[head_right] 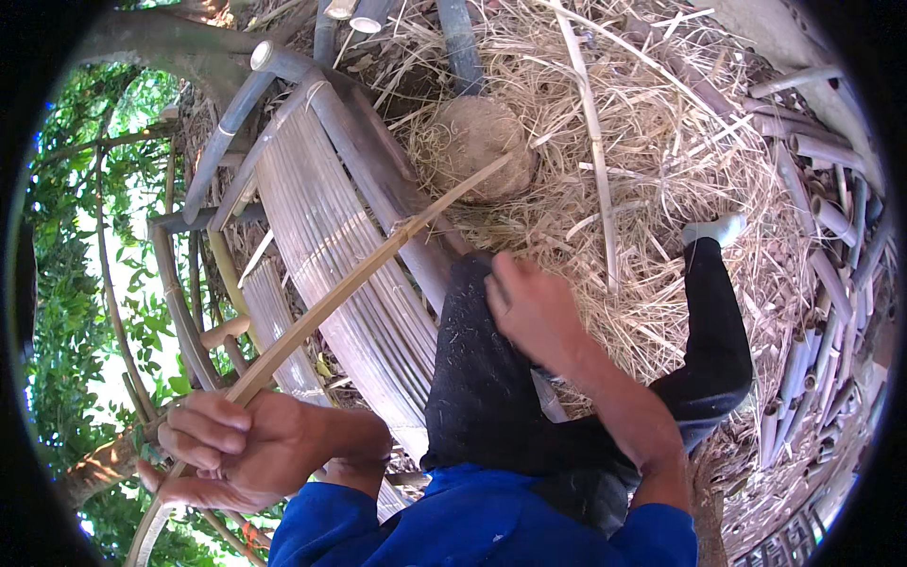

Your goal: The person splits a long bamboo strip using a blade, repeatedly pulling the blade through the wood and then further dividing the resulting pieces by hand and with the tool while sitting on a bamboo platform.

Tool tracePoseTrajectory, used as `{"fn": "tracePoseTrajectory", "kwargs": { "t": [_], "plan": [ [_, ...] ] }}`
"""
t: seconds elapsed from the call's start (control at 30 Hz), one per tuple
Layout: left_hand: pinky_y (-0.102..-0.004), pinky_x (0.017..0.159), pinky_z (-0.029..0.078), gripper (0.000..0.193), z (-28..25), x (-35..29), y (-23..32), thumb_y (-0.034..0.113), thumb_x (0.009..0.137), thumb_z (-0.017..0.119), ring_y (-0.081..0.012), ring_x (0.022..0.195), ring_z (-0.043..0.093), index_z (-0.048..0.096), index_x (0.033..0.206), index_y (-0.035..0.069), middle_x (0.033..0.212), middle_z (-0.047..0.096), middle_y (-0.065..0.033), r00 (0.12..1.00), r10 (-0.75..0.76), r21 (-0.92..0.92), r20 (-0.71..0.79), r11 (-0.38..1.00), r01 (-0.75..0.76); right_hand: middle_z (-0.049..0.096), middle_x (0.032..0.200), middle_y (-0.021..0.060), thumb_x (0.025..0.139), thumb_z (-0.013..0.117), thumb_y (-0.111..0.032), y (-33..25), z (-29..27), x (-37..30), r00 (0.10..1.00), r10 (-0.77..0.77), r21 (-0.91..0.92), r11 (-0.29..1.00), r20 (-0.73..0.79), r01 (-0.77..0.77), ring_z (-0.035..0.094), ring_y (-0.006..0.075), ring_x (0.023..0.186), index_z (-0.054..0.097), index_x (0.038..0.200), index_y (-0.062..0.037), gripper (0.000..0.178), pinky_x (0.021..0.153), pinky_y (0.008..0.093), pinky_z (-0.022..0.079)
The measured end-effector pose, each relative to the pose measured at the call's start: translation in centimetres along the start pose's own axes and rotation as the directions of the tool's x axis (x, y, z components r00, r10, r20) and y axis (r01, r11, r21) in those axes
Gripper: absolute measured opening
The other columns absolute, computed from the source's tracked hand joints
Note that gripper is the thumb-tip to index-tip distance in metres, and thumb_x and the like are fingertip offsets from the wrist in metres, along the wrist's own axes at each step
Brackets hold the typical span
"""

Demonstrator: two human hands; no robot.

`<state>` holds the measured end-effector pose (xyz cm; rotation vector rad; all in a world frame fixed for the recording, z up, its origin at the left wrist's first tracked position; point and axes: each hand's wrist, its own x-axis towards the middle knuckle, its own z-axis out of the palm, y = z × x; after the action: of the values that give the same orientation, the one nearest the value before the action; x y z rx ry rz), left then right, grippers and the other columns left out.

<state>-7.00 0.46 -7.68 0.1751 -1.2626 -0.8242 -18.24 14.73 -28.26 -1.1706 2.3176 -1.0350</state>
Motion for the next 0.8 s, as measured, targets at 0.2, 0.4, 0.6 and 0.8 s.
{"fn": "tracePoseTrajectory", "kwargs": {
  "t": [0.2,0.4,0.6,0.8],
  "plan": [
    [-0.0234,0.044,0.032,0.036,0.5,-1.2,1.6,0.053,0.103,0.046,-0.0091,0.052,0.031,0.045,0.121,0.021,0.068,0.034,0.0027,0.992,-0.115,0.056,-0.051,0.992,0.117,0.054,0.078,0.0104,0.089,0.065,-0.012,-10.8,-4.3,-3.8,0.929,-0.35,0.065,0.931,-0.119,0.36,0.063,0.0263,0.055,0.06,0.097,-0.0066,0.011,0.047,0.0365,0.054],
    [-0.0256,0.046,0.024,0.032,0.4,-1.4,1.5,0.04,0.109,0.043,-0.0089,0.05,0.028,0.045,0.117,0.01,0.067,0.036,0.002,1.0,-0.009,-0.024,0.001,1.0,0.009,0.057,0.078,0.0128,0.089,0.066,-0.012,-6.6,-1.3,-2.0,0.973,-0.198,0.033,0.979,-0.121,0.203,0.065,0.0299,0.058,0.06,0.097,-0.0067,0.011,0.049,0.0404,0.055],
    [-0.0245,0.046,0.028,0.032,-0.8,-1.5,1.2,0.045,0.108,0.041,-0.0083,0.053,0.029,0.045,0.115,0.014,0.073,0.034,0.0023,0.998,-0.029,-0.129,0.064,0.991,0.037,0.055,0.074,0.0145,0.092,0.063,-0.013,-7.1,-1.8,-2.6,0.95,-0.28,0.062,0.955,-0.136,0.291,0.064,0.0326,0.057,0.057,0.097,-0.0063,0.01,0.049,0.0402,0.055],
    [-0.0256,0.047,0.028,0.026,-0.3,-1.3,0.5,0.035,0.108,0.047,-0.0097,0.056,0.029,0.046,0.11,0.009,0.07,0.037,0.0012,0.996,0.032,-0.11,0.077,0.994,-0.024,0.059,0.078,0.0156,0.091,0.064,-0.014,0.7,2.5,1.2,0.996,-0.034,-0.053,0.998,-0.083,0.03,0.064,0.0332,0.057,0.057,0.102,-0.0078,0.014,0.047,0.0396,0.053]
  ]
}}
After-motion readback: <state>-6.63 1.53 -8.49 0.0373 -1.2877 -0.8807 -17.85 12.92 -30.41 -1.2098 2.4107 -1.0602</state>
